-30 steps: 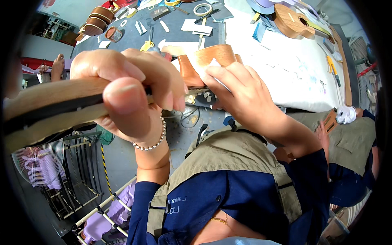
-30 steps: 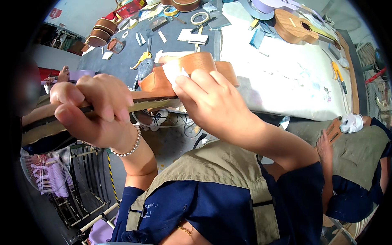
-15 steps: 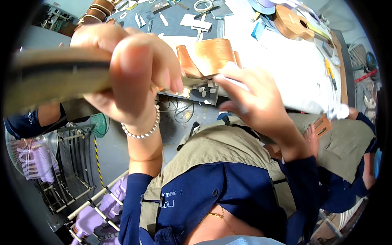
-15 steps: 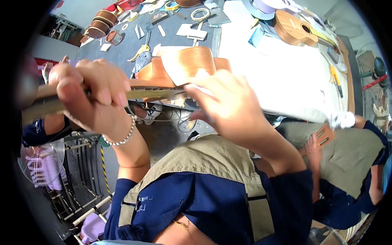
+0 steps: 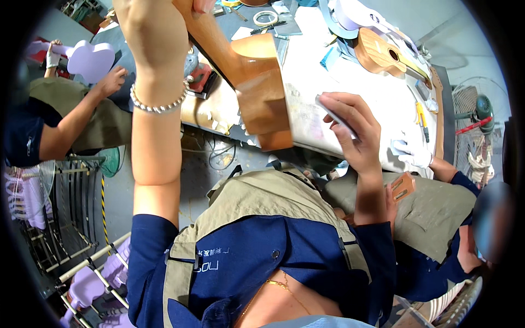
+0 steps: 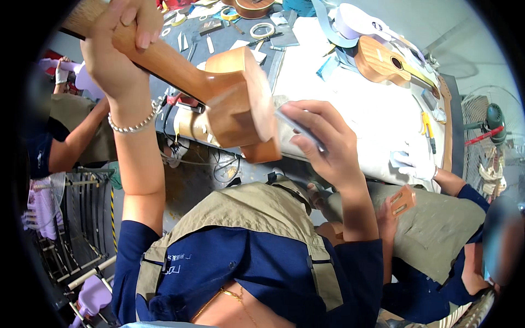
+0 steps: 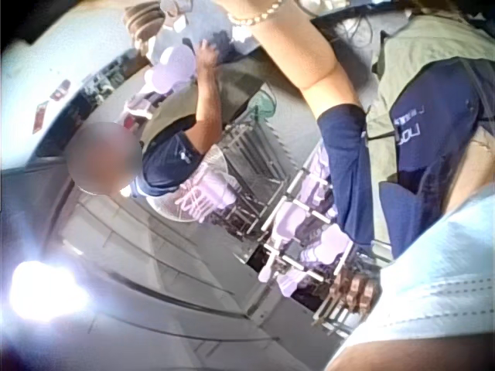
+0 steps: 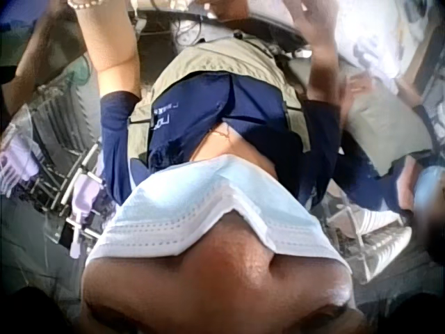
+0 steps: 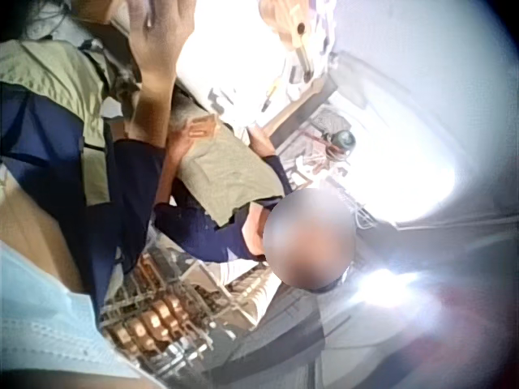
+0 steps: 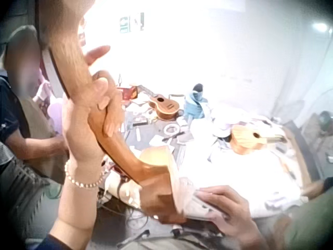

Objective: The person sands the body and neck of a wooden guitar using a sanding block. They work on the edges and surfaces of the instrument, flipping it over to sand different sides. The person then places the guitar neck onto a rack.

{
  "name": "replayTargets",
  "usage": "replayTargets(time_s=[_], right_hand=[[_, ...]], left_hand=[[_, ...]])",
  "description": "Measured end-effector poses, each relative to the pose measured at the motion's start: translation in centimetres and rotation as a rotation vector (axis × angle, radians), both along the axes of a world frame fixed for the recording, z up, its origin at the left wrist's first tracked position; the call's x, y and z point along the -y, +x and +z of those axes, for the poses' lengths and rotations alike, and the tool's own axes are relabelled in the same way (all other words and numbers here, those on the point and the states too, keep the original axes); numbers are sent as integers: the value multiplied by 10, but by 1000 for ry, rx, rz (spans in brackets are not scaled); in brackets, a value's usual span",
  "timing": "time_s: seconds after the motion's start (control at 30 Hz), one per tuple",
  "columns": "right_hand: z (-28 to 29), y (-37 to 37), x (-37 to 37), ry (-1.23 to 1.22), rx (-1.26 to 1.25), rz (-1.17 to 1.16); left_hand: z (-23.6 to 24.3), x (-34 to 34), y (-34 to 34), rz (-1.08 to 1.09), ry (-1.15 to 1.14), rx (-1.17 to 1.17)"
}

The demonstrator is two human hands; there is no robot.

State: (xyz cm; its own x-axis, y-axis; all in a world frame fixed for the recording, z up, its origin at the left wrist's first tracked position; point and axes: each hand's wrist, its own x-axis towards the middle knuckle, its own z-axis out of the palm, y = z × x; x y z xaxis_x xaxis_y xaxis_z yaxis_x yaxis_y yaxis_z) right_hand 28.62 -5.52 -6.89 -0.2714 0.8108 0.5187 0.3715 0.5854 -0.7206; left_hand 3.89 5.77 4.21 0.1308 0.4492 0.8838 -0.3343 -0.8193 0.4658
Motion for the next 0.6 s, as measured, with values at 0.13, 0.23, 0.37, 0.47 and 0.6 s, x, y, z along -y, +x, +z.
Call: replayTargets(time_s=[0.13, 0.23, 0.37, 0.47, 0.6], right_hand=[[7, -13, -17, 204, 170, 189], [2, -28, -32, 337, 275, 280], [-9, -44, -46, 490, 257, 323], [-9, -47, -54, 549, 228, 311], [-13, -54, -58, 589, 304, 273]], left_hand=[[9, -1, 1, -198, -9, -12], [9, -1, -7, -125, -103, -28], [12, -26, -8, -175, -285, -12], [25, -27, -2, -212, -316, -122], [44, -19, 7, -121, -264, -286]])
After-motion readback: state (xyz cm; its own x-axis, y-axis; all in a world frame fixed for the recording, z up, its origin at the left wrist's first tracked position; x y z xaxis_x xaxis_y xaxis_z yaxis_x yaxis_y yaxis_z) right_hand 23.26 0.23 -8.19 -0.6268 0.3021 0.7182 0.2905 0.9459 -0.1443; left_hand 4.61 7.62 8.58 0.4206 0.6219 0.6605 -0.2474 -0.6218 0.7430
